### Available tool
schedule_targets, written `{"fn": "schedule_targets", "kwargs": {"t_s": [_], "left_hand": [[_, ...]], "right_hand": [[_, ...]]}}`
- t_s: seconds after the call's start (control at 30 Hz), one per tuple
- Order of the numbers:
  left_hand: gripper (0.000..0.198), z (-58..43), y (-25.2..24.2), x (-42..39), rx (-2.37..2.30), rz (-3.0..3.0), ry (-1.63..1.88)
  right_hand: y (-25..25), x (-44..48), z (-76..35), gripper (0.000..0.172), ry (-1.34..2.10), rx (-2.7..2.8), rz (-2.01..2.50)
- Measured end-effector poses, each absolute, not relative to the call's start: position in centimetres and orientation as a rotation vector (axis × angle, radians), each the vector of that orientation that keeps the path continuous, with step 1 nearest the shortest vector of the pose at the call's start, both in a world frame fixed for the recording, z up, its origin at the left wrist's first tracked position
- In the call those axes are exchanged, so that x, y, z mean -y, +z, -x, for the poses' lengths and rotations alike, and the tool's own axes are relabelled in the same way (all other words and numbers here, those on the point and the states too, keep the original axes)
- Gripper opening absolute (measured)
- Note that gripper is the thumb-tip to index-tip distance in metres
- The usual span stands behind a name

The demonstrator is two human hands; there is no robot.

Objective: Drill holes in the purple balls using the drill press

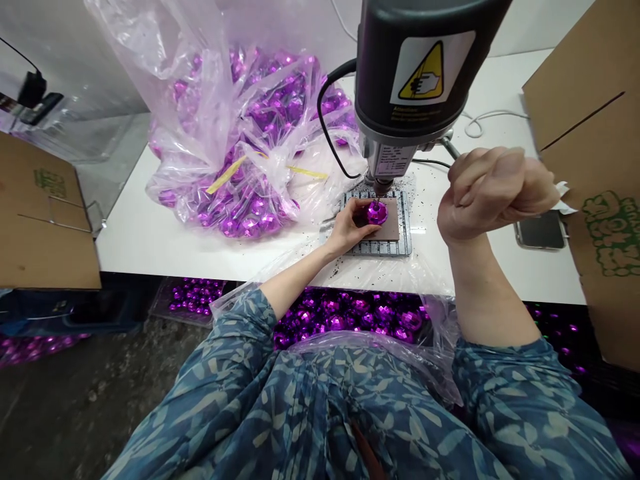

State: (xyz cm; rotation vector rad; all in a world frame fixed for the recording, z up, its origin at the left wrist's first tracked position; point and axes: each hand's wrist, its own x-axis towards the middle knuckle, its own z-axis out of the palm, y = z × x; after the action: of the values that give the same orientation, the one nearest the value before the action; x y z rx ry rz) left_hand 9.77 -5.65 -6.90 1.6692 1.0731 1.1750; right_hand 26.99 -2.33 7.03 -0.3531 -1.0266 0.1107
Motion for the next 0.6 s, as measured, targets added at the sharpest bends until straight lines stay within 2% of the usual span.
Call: {"fn": "schedule_targets", "kwargs": {"t_s": [0.3,0.47,0.6], "left_hand": [[0.058,-9.8,-6.5,5.9,-1.089,-1.636,1.185],[0.055,-10.1,-6.0,5.8,-1.084,-1.623,1.153],[0.05,-9.4,-4.3,7.2,-1.167,-1.751,1.183]], "right_hand": [[5.3,2.9,-27.1,0.074,0.114,1.135,0.292],[11.6,4.8,-25.8,0.073,0.249,1.089,0.405],[16.3,2.8,-25.7,0.079,0.423,1.11,0.542]]}}
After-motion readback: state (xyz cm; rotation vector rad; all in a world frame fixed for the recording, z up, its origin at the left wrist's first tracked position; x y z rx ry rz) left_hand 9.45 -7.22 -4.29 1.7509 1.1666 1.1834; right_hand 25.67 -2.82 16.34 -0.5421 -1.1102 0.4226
